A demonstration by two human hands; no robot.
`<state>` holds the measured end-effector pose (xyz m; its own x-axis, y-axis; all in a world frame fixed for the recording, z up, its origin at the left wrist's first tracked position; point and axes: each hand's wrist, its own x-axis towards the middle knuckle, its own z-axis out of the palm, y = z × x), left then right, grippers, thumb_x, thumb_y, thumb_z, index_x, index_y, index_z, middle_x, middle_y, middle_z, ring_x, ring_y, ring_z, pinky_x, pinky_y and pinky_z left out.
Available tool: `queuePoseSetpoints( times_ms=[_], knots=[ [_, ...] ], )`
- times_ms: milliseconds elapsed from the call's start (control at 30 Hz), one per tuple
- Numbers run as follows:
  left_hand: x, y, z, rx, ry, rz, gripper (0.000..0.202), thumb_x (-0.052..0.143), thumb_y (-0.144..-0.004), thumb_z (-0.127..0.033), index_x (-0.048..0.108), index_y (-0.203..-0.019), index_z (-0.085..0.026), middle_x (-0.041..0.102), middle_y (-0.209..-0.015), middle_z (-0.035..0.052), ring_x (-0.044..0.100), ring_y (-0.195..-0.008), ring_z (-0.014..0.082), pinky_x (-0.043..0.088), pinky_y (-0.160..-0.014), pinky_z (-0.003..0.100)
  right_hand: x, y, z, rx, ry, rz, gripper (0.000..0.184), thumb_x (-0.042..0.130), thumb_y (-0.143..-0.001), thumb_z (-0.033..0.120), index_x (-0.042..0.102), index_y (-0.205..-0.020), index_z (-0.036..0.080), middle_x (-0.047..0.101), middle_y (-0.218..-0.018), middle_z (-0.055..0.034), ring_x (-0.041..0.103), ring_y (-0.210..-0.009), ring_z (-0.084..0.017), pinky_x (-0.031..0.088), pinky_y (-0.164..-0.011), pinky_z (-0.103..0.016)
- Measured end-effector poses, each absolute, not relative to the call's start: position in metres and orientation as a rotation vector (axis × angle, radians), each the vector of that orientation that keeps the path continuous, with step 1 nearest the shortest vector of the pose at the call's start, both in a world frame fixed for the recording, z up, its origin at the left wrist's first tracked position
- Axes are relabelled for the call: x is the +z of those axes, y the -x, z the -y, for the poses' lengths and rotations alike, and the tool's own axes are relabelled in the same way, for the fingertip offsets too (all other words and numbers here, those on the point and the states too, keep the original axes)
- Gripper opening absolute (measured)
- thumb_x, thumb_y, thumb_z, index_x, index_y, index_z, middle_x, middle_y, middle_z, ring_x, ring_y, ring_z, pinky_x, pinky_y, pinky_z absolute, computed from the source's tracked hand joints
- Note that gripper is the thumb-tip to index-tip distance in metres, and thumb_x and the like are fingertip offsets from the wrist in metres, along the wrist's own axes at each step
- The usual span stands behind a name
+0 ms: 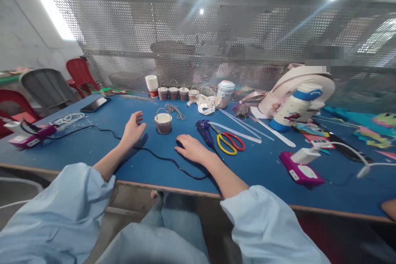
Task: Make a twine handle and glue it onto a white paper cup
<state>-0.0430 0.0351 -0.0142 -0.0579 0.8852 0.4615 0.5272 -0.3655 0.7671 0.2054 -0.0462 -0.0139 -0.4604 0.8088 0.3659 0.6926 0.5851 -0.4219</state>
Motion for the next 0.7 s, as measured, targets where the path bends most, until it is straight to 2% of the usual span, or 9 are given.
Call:
queuePoseSetpoints(
  times_ms=[200,267,367,433,533,700],
  knots=[
    [-0.015,0.051,0.026,1.475,-2.074,-1.507,0.053,0.052,-0.078,-0.018,0.044,-0.130,-0.012,0.049,-0.135,0.0175,0.042,-0.131,0.0269,0.031,-0.110,0.045,0.003,-0.215,0.072,0.086,1.155,2.098,0.024,0.053,-0.088,0.031,0.067,-0.104,0.020,0.068,-0.113,-0.0095,0.061,-0.110,-0.023,0.046,-0.100,-0.042],
    [-0.020,0.061,0.052,1.483,-2.228,-1.558,0.051,0.051,-0.082,-0.022,0.044,-0.131,-0.013,0.048,-0.137,0.0187,0.039,-0.134,0.0280,0.031,-0.110,0.046,0.004,-0.224,0.098,-0.014,1.181,1.971,0.026,0.046,-0.092,0.032,0.067,-0.104,0.021,0.069,-0.110,-0.0094,0.062,-0.107,-0.023,0.047,-0.098,-0.042],
    [-0.033,0.079,0.087,1.401,-2.367,-1.672,0.045,0.050,-0.085,-0.026,0.048,-0.128,-0.015,0.045,-0.141,0.0190,0.042,-0.131,0.0310,0.033,-0.107,0.048,-0.009,-0.245,0.145,-0.148,1.257,1.767,0.028,0.043,-0.093,0.031,0.068,-0.099,0.020,0.072,-0.100,-0.0102,0.067,-0.097,-0.023,0.049,-0.092,-0.041],
    [-0.042,0.088,0.103,1.342,-2.371,-1.771,0.041,0.050,-0.086,-0.028,0.053,-0.124,-0.015,0.050,-0.137,0.0200,0.047,-0.127,0.0328,0.034,-0.105,0.050,-0.022,-0.262,0.169,-0.211,1.329,1.644,0.029,0.043,-0.093,0.033,0.069,-0.093,0.019,0.074,-0.092,-0.0107,0.069,-0.088,-0.024,0.051,-0.086,-0.040],
    [-0.052,0.092,0.112,1.364,-2.300,-1.873,0.035,0.048,-0.086,-0.028,0.059,-0.117,-0.017,0.057,-0.130,0.0173,0.052,-0.121,0.0314,0.037,-0.102,0.047,-0.036,-0.282,0.183,-0.256,1.458,1.473,0.039,0.037,-0.095,0.036,0.069,-0.086,0.016,0.074,-0.082,-0.0131,0.070,-0.078,-0.025,0.053,-0.076,-0.039],
    [-0.057,0.087,0.107,1.414,-2.276,-1.942,0.033,0.048,-0.085,-0.025,0.061,-0.115,-0.019,0.060,-0.128,0.0127,0.055,-0.118,0.0285,0.037,-0.099,0.041,-0.041,-0.289,0.172,-0.217,1.601,1.446,0.033,0.048,-0.087,0.040,0.070,-0.082,0.017,0.074,-0.079,-0.0110,0.069,-0.069,-0.024,0.052,-0.069,-0.035]
  ],
)
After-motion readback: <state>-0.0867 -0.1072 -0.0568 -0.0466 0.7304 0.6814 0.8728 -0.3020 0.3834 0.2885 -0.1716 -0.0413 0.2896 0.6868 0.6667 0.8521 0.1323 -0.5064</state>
